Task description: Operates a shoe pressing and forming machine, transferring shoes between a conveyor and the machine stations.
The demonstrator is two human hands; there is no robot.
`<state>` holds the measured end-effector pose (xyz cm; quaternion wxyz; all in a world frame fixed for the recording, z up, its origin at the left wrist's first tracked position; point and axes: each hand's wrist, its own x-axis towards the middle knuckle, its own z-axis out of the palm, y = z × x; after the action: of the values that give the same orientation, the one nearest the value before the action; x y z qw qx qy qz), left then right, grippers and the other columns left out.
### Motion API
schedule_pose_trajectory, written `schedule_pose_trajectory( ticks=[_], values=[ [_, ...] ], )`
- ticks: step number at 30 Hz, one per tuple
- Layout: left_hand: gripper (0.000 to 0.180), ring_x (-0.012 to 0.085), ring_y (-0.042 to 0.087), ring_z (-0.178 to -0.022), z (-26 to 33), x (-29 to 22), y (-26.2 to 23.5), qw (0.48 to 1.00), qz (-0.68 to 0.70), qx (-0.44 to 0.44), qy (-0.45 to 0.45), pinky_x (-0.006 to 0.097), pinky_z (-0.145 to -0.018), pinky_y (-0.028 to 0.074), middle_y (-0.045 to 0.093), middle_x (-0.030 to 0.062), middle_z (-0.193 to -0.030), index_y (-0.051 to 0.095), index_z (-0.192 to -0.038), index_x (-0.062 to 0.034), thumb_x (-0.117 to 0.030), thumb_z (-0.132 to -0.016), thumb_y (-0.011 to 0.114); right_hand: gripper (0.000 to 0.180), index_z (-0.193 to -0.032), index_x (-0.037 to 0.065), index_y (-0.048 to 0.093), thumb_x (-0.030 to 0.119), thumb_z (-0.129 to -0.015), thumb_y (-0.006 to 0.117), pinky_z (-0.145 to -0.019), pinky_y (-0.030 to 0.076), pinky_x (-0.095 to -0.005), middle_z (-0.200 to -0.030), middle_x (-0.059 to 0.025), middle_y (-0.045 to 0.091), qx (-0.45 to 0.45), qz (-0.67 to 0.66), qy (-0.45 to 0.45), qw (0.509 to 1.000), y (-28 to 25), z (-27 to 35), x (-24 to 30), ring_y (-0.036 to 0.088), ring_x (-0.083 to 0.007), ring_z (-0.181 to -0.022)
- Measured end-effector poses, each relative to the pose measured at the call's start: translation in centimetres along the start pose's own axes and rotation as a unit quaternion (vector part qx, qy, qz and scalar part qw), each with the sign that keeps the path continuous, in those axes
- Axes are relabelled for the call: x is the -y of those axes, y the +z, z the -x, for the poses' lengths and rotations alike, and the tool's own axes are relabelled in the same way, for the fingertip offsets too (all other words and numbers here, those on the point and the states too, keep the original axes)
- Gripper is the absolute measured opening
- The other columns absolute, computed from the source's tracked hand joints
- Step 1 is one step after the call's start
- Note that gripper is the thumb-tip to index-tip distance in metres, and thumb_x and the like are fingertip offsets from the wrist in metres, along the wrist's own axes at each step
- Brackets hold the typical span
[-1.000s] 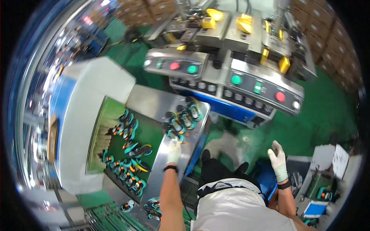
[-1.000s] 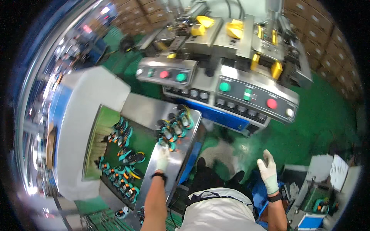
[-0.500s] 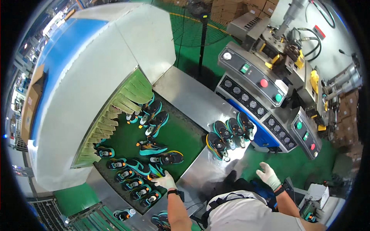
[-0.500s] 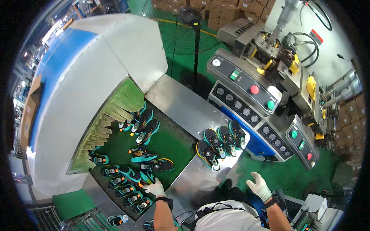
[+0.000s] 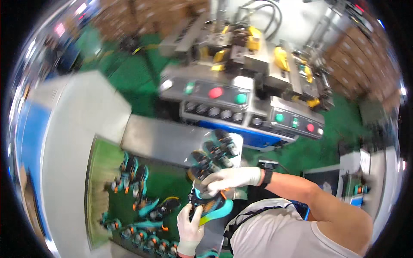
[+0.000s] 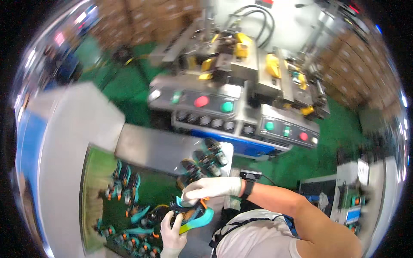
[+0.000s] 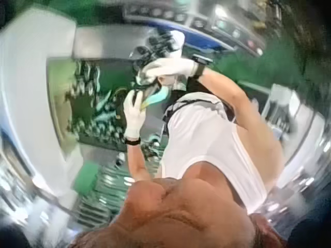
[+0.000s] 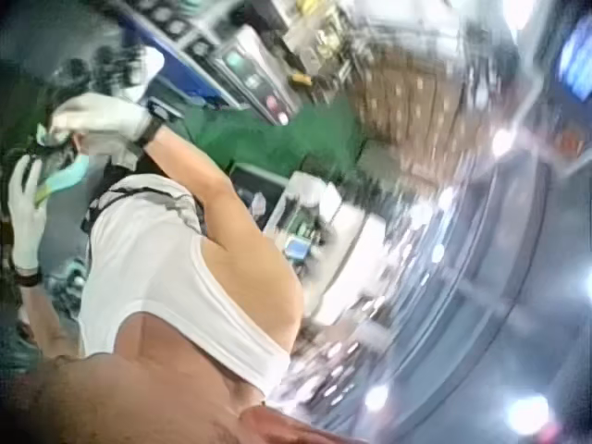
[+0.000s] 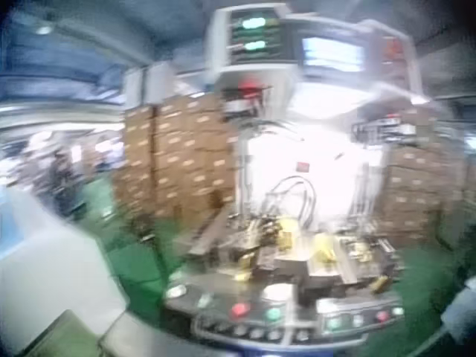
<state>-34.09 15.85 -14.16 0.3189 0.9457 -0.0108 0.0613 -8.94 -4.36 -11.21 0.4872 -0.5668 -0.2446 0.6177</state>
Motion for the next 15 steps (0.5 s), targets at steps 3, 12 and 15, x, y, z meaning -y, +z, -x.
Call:
schedule_pose_trajectory(
  ticks=[3,12,15],
  values=[
    [0.056,0.0405,0.059,-0.124,-12.5,-4.4,-1.2,0.961,-0.067,0.034,0.266,0.055,-0.104,0.05,0.056,0.0174,-0.137,0.067,-0.132,-0.0067,-0.005,-0.076,0.073,0.054,-0.125,0.0,0.067,0.043,-0.096,0.081,-0.069,0.051,-0.0302,-0.096,-0.0003,0.068,-0.052,0.056,-0.063,0.995,-3.4,5.9,0.4,0.059,-0.0101,-0.082],
    [0.066,0.0461,0.056,-0.134,-42.0,-30.2,8.4,0.914,0.003,0.028,0.405,0.053,-0.114,0.046,0.056,0.0249,-0.145,0.055,-0.145,0.0023,-0.004,-0.084,0.079,0.048,-0.134,0.002,0.066,0.03,-0.098,0.08,-0.053,0.037,-0.0202,-0.094,0.0045,0.068,-0.47,-0.254,-0.299,0.791,-13.6,33.7,-4.8,0.047,0.0,-0.061],
    [0.06,0.0436,0.057,-0.136,-51.7,-37.5,18.6,0.919,0.165,0.055,0.353,0.05,-0.116,0.045,0.056,0.0285,-0.148,0.051,-0.149,0.0053,-0.005,-0.095,0.075,0.058,-0.143,-0.001,0.06,0.026,-0.096,0.08,-0.077,0.055,-0.0246,-0.114,-0.0046,0.073,-0.524,-0.347,-0.328,0.706,-15.8,40.9,-10.4,0.068,-0.0084,-0.091]
  ],
)
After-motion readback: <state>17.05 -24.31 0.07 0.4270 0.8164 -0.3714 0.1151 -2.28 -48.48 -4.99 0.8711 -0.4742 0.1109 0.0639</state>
